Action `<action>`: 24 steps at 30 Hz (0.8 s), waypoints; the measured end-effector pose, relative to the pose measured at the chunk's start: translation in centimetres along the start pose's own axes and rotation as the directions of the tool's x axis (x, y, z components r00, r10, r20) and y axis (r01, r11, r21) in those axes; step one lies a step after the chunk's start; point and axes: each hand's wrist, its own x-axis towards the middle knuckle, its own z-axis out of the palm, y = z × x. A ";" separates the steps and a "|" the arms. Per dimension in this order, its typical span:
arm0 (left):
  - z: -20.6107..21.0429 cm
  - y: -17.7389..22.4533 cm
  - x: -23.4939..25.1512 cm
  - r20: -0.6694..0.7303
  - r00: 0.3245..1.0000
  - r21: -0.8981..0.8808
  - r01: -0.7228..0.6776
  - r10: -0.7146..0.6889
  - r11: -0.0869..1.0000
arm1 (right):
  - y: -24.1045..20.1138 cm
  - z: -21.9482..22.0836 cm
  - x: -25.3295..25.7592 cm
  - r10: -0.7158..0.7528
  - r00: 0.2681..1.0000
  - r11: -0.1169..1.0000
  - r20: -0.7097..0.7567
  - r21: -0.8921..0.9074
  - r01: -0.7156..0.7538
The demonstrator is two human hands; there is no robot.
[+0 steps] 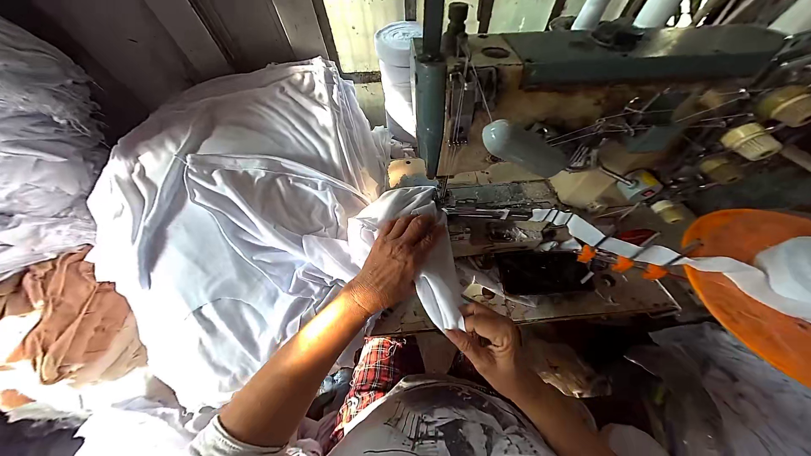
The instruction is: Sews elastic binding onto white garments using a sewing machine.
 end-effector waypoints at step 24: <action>-2.4 1.3 0.8 0.052 0.989 0.192 -0.144 0.137 0.971 | 2.8 -0.3 4.0 0.153 0.985 0.986 0.079 0.061 -0.158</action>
